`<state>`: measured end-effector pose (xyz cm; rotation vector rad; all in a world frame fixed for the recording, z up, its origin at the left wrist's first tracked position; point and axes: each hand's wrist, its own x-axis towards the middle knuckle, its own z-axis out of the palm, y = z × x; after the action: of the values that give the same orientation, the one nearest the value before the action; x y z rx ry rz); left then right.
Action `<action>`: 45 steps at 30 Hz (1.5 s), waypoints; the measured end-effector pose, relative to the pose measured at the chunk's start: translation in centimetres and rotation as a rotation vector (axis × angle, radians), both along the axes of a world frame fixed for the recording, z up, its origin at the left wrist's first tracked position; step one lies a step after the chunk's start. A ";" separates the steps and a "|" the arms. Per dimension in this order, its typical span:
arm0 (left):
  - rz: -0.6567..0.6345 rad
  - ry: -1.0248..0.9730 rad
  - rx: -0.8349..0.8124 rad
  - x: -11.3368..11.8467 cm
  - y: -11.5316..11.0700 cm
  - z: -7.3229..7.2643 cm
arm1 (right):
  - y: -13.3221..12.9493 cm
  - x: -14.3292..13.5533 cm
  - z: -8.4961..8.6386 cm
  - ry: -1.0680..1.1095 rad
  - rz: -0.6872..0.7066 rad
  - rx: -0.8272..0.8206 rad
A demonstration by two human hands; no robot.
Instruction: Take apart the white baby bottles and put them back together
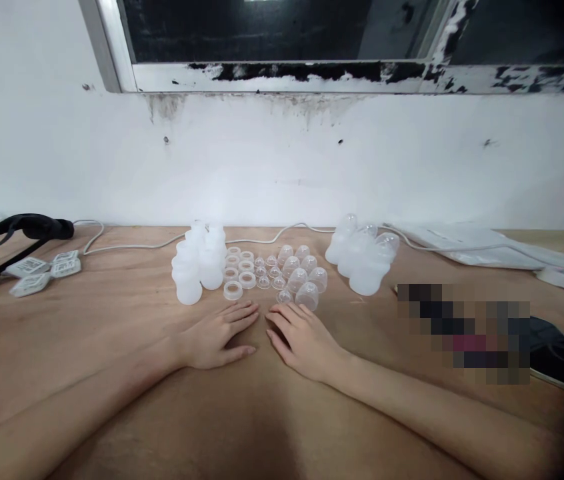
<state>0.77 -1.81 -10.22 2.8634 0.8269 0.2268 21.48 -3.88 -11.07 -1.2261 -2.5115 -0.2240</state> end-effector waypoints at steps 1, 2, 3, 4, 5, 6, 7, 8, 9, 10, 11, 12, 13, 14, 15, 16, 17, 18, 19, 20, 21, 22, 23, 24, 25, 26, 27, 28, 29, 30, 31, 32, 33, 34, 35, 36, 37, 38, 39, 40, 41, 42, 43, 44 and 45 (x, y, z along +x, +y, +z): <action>0.024 -0.014 0.018 0.0 0.0 -0.2 | -0.1 0.0 0.1 -0.022 -0.034 0.017; 0.064 -0.038 0.052 0.1 0.1 -0.4 | -0.1 0.0 0.2 -0.036 -0.068 0.028; 0.119 -0.069 0.107 0.1 0.1 -0.6 | 0.0 0.0 0.2 -0.039 -0.106 0.032; 0.179 -0.101 0.177 0.2 0.3 -0.8 | 0.2 0.1 0.2 -0.032 -0.147 0.030; 0.235 -0.129 0.253 0.3 0.4 -1.0 | 0.5 0.1 0.1 -0.021 -0.192 0.020; 0.282 -0.149 0.323 0.4 0.5 -1.2 | 0.9 0.1 0.0 -0.014 -0.242 0.002; 0.311 -0.157 0.372 0.5 0.7 -1.4 | 1.3 0.2 -0.1 -0.012 -0.289 -0.024; 0.328 -0.155 0.397 0.5 0.8 -1.5 | 1.7 0.2 -0.2 -0.011 -0.330 -0.057; 0.334 -0.149 0.403 0.5 0.9 -1.5 | 2.1 0.2 -0.2 -0.007 -0.359 -0.089; 0.329 -0.145 0.399 0.5 1.0 -1.5 | 2.5 0.1 -0.2 0.000 -0.382 -0.114; 0.313 -0.146 0.394 0.5 1.0 -1.5 | 2.8 0.1 -0.2 0.008 -0.396 -0.129; 0.284 -0.151 0.386 0.5 1.0 -1.4 | 3.1 0.2 -0.2 0.018 -0.404 -0.137; 0.249 -0.162 0.378 0.5 0.9 -1.3 | 3.3 0.2 -0.1 0.029 -0.405 -0.146; 0.215 -0.178 0.372 0.5 0.8 -1.2 | 3.4 0.3 -0.1 0.042 -0.402 -0.157; 0.190 -0.192 0.368 0.4 0.7 -1.1 | 3.6 0.4 -0.2 0.062 -0.392 -0.171; 0.179 -0.202 0.365 0.5 0.6 -1.0 | 3.6 0.5 -0.2 0.087 -0.375 -0.182; 0.184 -0.208 0.364 0.5 0.6 -0.9 | 3.6 0.6 -0.2 0.116 -0.355 -0.187; 0.200 -0.208 0.361 0.7 0.6 -0.8 | 3.6 0.6 -0.2 0.143 -0.331 -0.184; 0.222 -0.201 0.352 0.9 0.7 -0.7 | 3.5 0.5 -0.3 0.162 -0.307 -0.169; 0.245 -0.190 0.335 1.1 0.8 -0.7 | 3.4 0.4 -0.3 0.167 -0.286 -0.146; 0.271 -0.179 0.313 1.5 1.0 -0.7 | 3.3 0.1 -0.3 0.166 -0.265 -0.123; 0.302 -0.168 0.287 1.9 1.2 -0.7 | 3.2 -0.1 -0.3 0.163 -0.244 -0.106; 0.338 -0.155 0.259 2.2 1.4 -0.7 | 3.1 -0.4 -0.3 0.160 -0.224 -0.095; 0.374 -0.142 0.234 2.6 1.5 -0.7 | 3.0 -0.6 -0.3 0.159 -0.210 -0.091; 0.405 -0.132 0.215 2.9 1.6 -0.7 | 2.9 -0.8 -0.3 0.159 -0.207 -0.093; 0.424 -0.127 0.202 3.1 1.7 -0.7 | 2.9 -1.0 -0.2 0.161 -0.209 -0.102; 0.433 -0.131 0.192 3.2 1.7 -0.7 | 2.9 -1.1 -0.2 0.160 -0.218 -0.112; 0.436 -0.149 0.184 3.1 1.7 -0.7 | 2.9 -1.1 -0.2 0.156 -0.230 -0.122; 0.439 -0.181 0.174 3.0 1.8 -0.7 | 2.8 -1.1 -0.2 0.151 -0.240 -0.131; 0.444 -0.233 0.161 2.9 1.8 -0.7 | 2.8 -1.0 -0.1 0.147 -0.247 -0.137; 0.452 -0.301 0.141 2.7 1.9 -0.8 | 2.7 -0.9 -0.1 0.142 -0.251 -0.141; 0.459 -0.387 0.107 2.5 2.1 -0.9 | 2.7 -0.9 -0.1 0.136 -0.254 -0.142; 0.462 -0.488 0.056 2.3 2.3 -1.1 | 2.6 -0.8 -0.1 0.130 -0.256 -0.141; 0.457 -0.595 -0.013 2.2 2.6 -1.3 | 2.5 -0.7 -0.1 0.125 -0.253 -0.142; 0.443 -0.701 -0.096 2.1 2.8 -1.5 | 2.4 -0.7 -0.2 0.124 -0.243 -0.141; 0.426 -0.798 -0.181 2.0 3.1 -1.7 | 2.3 -0.7 -0.2 0.125 -0.225 -0.135; 0.406 -0.875 -0.253 2.0 3.4 -1.9 | 2.2 -0.6 -0.2 0.127 -0.205 -0.124; 0.386 -0.922 -0.297 2.0 3.6 -2.0 | 2.2 -0.6 -0.2 0.129 -0.185 -0.107; 0.371 -0.934 -0.311 2.0 3.7 -2.1 | 2.1 -0.6 -0.3 0.130 -0.168 -0.087; 0.363 -0.914 -0.306 2.0 3.8 -2.1 | 2.1 -0.6 -0.3 0.132 -0.156 -0.067; 0.366 -0.877 -0.285 2.0 3.8 -2.0 | 2.1 -0.6 -0.4 0.137 -0.149 -0.050; 0.376 -0.826 -0.253 2.0 3.8 -1.9 | 2.1 -0.6 -0.4 0.145 -0.146 -0.041; 0.391 -0.778 -0.212 2.1 3.7 -1.7 | 2.1 -0.6 -0.4 0.158 -0.142 -0.038; 0.412 -0.742 -0.170 2.1 3.6 -1.6 | 2.1 -0.6 -0.4 0.177 -0.136 -0.044; 0.431 -0.719 -0.132 2.1 3.5 -1.4 | 2.2 -0.6 -0.4 0.205 -0.125 -0.054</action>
<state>2.82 1.69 -11.65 2.1718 1.1929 1.1130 20.85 -1.72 -11.50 -1.3561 -2.2830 -0.0571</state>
